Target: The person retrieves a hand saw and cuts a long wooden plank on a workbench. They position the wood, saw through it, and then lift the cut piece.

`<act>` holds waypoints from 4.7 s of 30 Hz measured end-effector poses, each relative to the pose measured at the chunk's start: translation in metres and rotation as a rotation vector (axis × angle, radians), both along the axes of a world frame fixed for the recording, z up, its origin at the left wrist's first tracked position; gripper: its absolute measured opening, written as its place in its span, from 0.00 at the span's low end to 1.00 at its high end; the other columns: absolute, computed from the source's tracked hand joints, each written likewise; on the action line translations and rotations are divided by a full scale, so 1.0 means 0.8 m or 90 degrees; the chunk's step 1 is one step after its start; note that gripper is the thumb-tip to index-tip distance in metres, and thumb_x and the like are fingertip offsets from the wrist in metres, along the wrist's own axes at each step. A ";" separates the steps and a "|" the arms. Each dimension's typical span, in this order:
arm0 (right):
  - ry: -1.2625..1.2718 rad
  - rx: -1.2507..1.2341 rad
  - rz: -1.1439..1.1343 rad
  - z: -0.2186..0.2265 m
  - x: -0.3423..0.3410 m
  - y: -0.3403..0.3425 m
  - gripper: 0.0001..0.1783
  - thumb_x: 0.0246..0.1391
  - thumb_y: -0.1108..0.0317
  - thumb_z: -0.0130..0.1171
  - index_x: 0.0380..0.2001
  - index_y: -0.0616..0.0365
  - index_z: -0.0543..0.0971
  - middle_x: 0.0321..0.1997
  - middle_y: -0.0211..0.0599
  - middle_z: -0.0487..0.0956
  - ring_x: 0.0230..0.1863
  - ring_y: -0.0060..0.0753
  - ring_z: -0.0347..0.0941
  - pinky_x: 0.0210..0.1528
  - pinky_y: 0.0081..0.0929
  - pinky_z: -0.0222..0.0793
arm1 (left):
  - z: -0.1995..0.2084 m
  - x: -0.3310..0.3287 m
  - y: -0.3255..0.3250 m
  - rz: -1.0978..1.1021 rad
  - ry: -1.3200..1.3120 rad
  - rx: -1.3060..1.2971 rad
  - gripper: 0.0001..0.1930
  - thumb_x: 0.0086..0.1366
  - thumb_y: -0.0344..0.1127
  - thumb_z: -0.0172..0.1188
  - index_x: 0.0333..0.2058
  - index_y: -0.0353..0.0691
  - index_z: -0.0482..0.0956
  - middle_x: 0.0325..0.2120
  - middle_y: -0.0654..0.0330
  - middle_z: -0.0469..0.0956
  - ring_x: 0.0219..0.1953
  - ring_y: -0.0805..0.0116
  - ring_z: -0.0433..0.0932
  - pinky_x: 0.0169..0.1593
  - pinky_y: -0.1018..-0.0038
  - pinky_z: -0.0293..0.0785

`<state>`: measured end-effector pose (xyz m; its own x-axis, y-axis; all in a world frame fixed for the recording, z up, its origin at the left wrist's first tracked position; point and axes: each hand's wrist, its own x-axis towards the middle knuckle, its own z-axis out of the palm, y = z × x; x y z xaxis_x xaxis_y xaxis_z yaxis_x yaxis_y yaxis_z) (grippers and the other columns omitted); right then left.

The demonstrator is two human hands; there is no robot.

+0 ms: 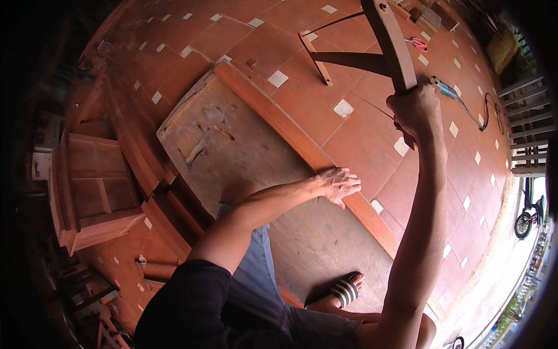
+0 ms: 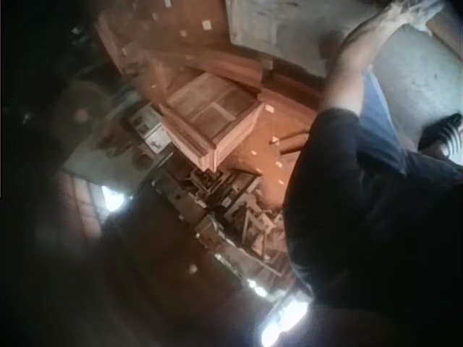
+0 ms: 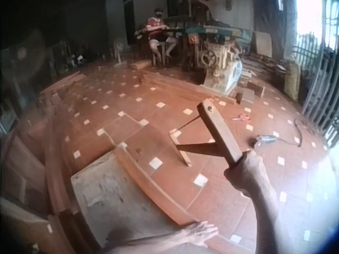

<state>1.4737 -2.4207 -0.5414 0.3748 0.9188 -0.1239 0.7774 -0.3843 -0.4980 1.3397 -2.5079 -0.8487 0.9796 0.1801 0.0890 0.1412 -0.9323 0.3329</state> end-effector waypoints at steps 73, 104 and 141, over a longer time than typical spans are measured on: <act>0.714 0.239 -0.266 -0.190 -0.083 -0.255 0.13 0.62 0.67 0.66 0.26 0.58 0.75 0.24 0.36 0.76 0.27 0.29 0.72 0.39 0.33 0.72 | -0.003 -0.198 0.123 0.234 -0.137 0.086 0.38 0.45 0.56 0.79 0.55 0.66 0.70 0.46 0.70 0.71 0.56 0.63 0.71 0.74 0.46 0.51; 0.850 0.257 -0.180 -0.190 -0.136 -0.367 0.20 0.70 0.62 0.55 0.22 0.51 0.64 0.17 0.28 0.61 0.20 0.29 0.59 0.34 0.37 0.66 | -0.003 -0.193 0.119 0.266 -0.072 0.120 0.40 0.45 0.56 0.79 0.59 0.74 0.74 0.45 0.70 0.73 0.56 0.66 0.71 0.68 0.57 0.57; 0.857 0.305 -0.146 -0.225 -0.134 -0.361 0.19 0.69 0.64 0.57 0.24 0.54 0.65 0.19 0.31 0.66 0.21 0.29 0.62 0.34 0.36 0.68 | -0.004 -0.190 0.114 0.284 -0.057 0.091 0.36 0.45 0.52 0.80 0.56 0.69 0.77 0.45 0.72 0.73 0.57 0.66 0.71 0.70 0.57 0.56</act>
